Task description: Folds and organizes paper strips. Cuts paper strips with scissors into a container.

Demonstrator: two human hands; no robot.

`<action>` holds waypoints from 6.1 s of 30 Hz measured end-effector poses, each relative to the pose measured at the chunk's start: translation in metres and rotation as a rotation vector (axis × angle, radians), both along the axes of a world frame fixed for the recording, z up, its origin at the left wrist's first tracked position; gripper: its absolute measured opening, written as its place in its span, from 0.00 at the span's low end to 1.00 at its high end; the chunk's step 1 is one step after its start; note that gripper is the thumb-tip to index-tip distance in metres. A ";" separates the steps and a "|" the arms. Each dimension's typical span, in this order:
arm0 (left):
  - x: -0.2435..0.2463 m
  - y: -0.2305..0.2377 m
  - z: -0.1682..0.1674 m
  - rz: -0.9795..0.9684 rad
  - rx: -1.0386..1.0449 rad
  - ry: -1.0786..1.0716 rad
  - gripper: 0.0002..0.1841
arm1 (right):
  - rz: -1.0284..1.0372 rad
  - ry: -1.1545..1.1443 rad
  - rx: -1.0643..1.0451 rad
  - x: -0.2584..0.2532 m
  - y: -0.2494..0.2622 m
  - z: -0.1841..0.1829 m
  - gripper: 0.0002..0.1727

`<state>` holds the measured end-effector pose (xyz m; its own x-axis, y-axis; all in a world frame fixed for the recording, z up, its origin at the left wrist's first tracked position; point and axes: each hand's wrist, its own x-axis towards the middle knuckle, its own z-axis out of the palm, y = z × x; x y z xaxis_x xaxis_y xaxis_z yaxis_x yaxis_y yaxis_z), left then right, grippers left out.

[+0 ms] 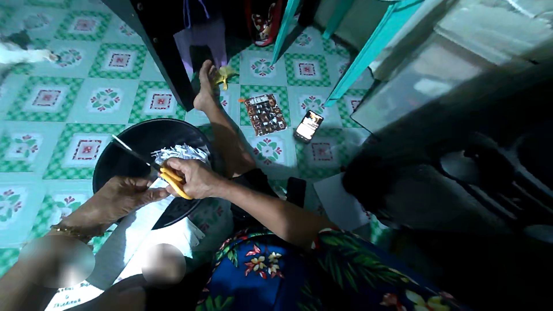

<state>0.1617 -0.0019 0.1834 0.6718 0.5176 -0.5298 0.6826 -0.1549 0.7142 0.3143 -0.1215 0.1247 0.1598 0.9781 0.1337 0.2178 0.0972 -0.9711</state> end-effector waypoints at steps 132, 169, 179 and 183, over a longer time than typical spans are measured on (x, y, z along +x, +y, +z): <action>-0.018 -0.013 0.031 -0.073 -0.079 -0.185 0.19 | 0.036 -0.226 -0.237 -0.003 -0.076 0.023 0.16; -0.015 -0.013 0.034 0.059 -0.125 -0.235 0.15 | 0.044 -0.168 -0.380 -0.006 -0.082 0.032 0.14; -0.012 -0.013 0.030 0.013 -0.133 -0.207 0.16 | 0.065 -0.140 -0.304 -0.006 -0.078 0.024 0.13; -0.011 -0.013 0.031 0.004 -0.129 -0.177 0.16 | 0.079 -0.115 -0.281 -0.007 -0.078 0.021 0.13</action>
<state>0.1509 -0.0154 0.2144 0.7587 0.4556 -0.4656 0.5448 -0.0520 0.8369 0.3077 -0.1998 0.1462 0.0817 0.9880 -0.1311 0.3306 -0.1509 -0.9316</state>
